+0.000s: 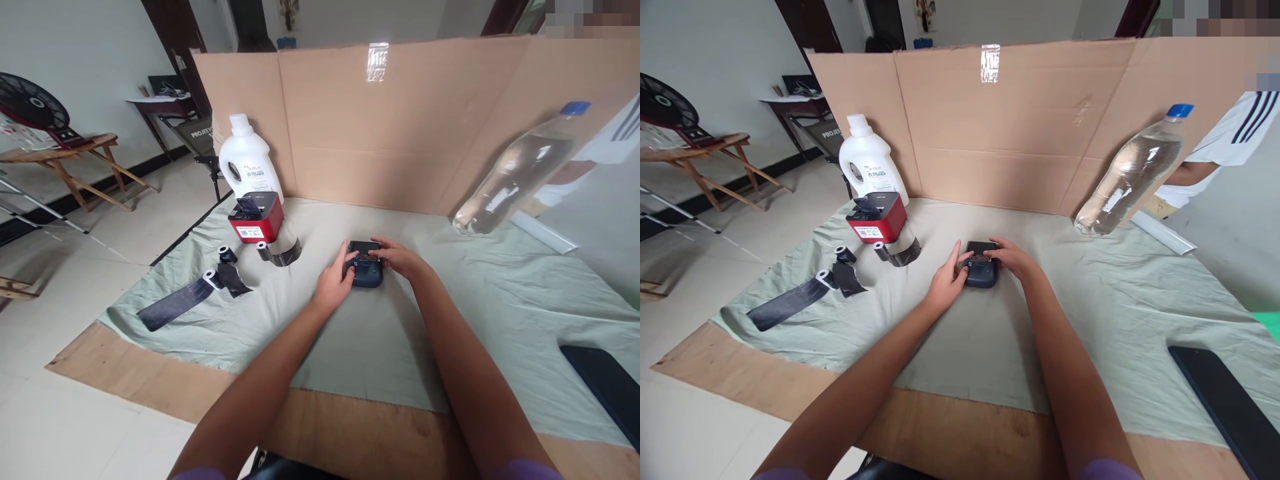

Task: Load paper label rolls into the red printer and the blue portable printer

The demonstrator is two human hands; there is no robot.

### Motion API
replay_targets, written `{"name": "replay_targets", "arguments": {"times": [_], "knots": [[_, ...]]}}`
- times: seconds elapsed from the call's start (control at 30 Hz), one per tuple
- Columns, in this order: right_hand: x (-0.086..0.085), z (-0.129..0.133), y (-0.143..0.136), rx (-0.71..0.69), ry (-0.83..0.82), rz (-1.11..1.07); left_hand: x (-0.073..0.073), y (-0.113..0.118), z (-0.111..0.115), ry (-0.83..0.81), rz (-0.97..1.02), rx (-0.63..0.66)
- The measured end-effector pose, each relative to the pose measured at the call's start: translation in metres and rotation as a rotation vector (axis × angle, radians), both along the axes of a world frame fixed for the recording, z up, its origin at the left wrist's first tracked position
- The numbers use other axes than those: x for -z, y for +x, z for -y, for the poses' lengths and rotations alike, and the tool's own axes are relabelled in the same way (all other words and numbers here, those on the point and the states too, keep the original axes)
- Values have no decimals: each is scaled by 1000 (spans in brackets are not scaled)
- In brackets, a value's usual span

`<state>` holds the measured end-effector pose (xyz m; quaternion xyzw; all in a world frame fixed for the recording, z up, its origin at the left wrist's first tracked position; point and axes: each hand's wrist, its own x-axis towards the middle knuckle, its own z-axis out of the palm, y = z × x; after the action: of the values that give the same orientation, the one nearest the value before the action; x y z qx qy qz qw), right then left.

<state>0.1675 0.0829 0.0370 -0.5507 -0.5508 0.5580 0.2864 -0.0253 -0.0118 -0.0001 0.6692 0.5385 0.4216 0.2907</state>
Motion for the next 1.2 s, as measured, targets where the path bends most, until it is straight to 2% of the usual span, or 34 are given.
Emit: {"name": "replay_targets", "arguments": {"times": [0.2,0.4,0.6,0.87,1.0,1.2], "knots": [[8,-1,-3,27,64,-34,-4,2,-1,-12,-44,-37],[12,-1,-1,9,54,-41,-1,2,-1,-14,-6,-45],[16,-2,2,-10,31,-53,4,0,-2,8,84,-7],[17,-1,5,23,-6,-88,4,-3,-3,40,193,8],[19,-3,3,31,13,-97,0,-4,-1,24,80,29],[18,1,-4,78,74,-104,-21,1,8,-51,-233,-74]]}}
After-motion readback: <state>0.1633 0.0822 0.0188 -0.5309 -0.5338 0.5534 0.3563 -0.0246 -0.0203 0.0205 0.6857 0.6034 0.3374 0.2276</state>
